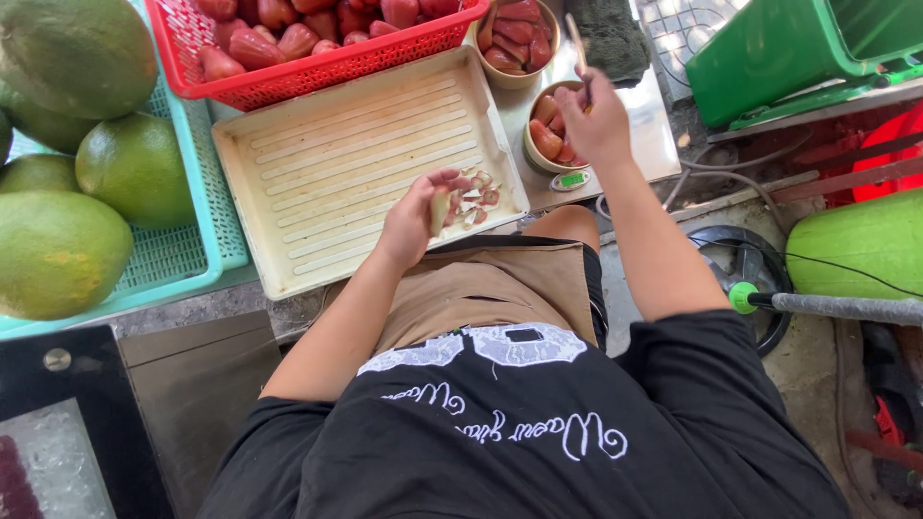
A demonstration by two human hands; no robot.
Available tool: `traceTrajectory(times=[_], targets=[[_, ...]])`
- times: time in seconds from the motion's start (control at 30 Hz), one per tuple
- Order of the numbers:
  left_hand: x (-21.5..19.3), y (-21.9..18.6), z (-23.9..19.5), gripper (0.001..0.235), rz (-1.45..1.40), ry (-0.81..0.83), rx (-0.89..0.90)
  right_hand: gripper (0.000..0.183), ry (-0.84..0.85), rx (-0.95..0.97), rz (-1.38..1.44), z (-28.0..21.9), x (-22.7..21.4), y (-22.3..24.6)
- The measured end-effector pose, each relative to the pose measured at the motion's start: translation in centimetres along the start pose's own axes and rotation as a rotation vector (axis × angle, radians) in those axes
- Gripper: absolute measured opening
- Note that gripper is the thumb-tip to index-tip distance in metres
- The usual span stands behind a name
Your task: Cleaning, peeling, and slicing rose apples into segments and placing them into cups for sale at a fruit stall.
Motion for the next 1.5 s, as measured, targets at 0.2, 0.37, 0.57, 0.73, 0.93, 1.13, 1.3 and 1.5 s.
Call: traceTrajectory(times=[0.2,0.37,0.57,0.73,0.93,1.13,1.3,1.5], targets=[[1.7,-2.7,-0.3,0.041,-0.653,0.190,-0.041,0.059,0.438,0.027,0.494,-6.4,5.2,16.3],[2.8,-3.1,-0.4,0.041,-0.723,0.098,0.072,0.055,0.474,-0.094,0.259,-8.2,6.8,20.1],[2.3,-2.6,-0.6,0.032,-0.883,0.124,0.146,0.054,0.465,-0.160,0.254,-8.7,6.7,20.6],[2.4,-2.4,-0.9,0.028,-0.917,0.172,0.192,0.055,0.476,-0.150,0.200,-7.9,6.6,21.1],[2.6,-1.8,-0.7,0.028,-0.922,0.128,0.153,0.053,0.388,-0.243,0.237,-6.5,6.8,21.1],[2.4,-1.1,-0.2,0.030,-0.939,0.111,0.110,0.038,0.344,-0.093,0.364,-6.7,9.4,18.1],[-0.6,0.3,0.7,0.031,-0.893,-0.098,0.057,0.045,0.329,0.144,0.819,-8.4,11.7,14.1],[-7.8,3.6,2.2,0.029,-0.823,-0.194,0.255,0.054,0.353,-0.226,0.295,-9.1,10.6,12.2]])
Point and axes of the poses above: each hand's wrist, its own z-axis towards the middle knuckle, its own x-axis out of the palm, y = z × x, the point moved 5 cm from there along z, towards the middle knuckle, and after that the axes turned 15 degrees about -x, right-handed, at the moved point
